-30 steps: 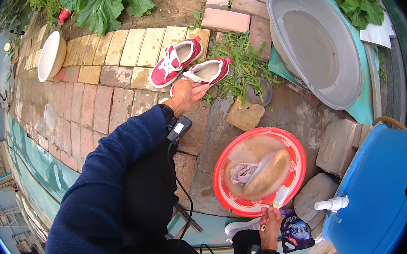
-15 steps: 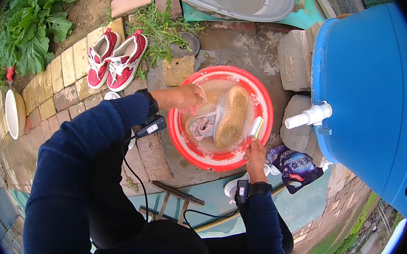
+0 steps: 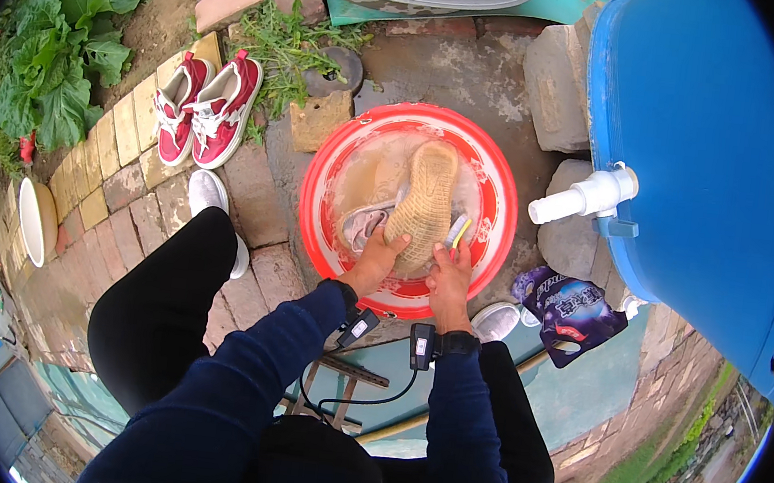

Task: The person scrubs a pair of red sneakers and a pair of gray sneakers in a red bucket using a yellow brush and water. They rinse the shoes under a tap attached to a blue barrel and place the cleaned shoes on the ground.

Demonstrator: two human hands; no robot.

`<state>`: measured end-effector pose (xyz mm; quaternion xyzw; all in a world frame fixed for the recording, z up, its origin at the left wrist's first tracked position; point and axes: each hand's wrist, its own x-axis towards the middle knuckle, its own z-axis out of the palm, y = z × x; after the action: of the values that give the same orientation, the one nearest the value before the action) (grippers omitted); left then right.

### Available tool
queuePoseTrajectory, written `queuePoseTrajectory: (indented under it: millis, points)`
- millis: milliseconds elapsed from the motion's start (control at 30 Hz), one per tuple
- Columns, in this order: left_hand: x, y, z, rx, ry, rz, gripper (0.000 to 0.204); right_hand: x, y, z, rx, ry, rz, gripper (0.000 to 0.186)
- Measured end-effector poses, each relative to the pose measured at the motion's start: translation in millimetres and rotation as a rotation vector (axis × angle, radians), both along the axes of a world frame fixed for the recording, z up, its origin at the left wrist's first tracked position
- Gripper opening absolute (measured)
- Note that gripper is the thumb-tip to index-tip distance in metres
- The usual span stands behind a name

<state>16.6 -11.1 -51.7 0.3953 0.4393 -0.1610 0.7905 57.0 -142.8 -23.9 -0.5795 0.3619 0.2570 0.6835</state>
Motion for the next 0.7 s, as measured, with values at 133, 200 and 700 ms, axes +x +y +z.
queuePoseTrajectory:
  millis: [133, 200, 700]
  points:
    - [-5, 9, 15, -0.642, 0.026, 0.235, 0.044, 10, 20, 47, 0.138, -0.008, 0.057, 0.070]
    - [-9, 18, 18, -0.898, 0.036, 0.335, 0.050, 11, 39, 61, 0.094, -0.080, 0.195, 0.065]
    - [-4, 97, 26, 0.428, -0.143, 0.297, 0.032, 68, 8, 22, -0.637, -0.643, 0.755, 0.070]
